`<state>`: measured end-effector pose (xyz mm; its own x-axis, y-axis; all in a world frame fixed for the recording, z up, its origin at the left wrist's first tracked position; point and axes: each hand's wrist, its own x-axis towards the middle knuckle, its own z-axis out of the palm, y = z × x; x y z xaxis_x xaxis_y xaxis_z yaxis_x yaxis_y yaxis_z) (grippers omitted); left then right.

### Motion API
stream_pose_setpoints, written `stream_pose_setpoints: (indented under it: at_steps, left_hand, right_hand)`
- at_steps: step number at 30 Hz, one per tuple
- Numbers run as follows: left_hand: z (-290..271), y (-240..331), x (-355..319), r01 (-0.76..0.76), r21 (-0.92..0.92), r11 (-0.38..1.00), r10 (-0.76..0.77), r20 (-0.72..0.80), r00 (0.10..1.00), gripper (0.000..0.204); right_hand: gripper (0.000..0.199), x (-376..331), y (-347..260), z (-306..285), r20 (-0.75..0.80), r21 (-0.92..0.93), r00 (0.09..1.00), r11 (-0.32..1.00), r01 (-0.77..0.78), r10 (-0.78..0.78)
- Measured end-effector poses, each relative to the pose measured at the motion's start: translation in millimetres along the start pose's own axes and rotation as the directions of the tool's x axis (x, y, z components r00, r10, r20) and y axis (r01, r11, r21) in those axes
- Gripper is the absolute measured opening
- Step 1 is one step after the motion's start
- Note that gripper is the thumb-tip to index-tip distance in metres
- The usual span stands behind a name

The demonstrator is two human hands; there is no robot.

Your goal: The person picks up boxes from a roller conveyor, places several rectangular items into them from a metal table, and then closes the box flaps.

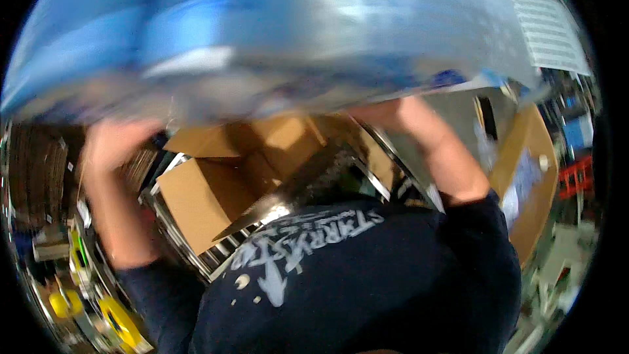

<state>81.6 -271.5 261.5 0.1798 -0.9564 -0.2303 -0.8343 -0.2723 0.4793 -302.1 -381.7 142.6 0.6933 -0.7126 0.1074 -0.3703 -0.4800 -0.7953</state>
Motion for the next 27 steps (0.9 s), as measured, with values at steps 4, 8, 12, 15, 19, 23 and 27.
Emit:
stream_pose_setpoints:
  at_steps: [4,8,12,15,19,23,27]
  left_hand:
    - [-60,-121,-61,-0.156,-0.333,0.930,0.224,0.177,0.958,0.045]
    - [94,-132,0,0.192,-0.562,0.805,0.090,0.434,0.896,0.063]
    - [205,-121,65,0.291,-0.472,0.832,-0.013,0.508,0.861,0.064]
    - [246,-148,97,0.182,-0.172,0.968,-0.125,0.300,0.946,0.060]
    - [291,-159,81,0.203,0.475,0.856,-0.253,0.042,0.967,0.087]
    - [356,-155,19,0.147,0.588,0.795,-0.380,0.294,0.877,0.106]
    - [456,-232,-4,0.247,0.386,0.889,-0.422,0.476,0.772,0.082]
  right_hand:
    - [0.043,-13,-53,58,0.613,0.272,0.765,0.962,0.029,-0.197]
    - [0.044,-19,-40,66,0.787,0.185,0.582,0.978,0.092,-0.203]
    - [0.039,-26,-20,47,0.611,0.324,0.788,0.931,-0.166,-0.072]
    - [0.040,-36,16,17,0.401,0.086,0.890,0.959,-0.269,0.214]
    - [0.034,-112,126,-45,-0.222,-0.110,0.788,0.788,-0.606,0.575]
    - [0.029,-222,234,-118,-0.682,-0.118,0.389,0.431,-0.895,0.620]
    - [0.021,-215,263,-142,-0.680,-0.336,0.429,0.268,-0.903,0.595]
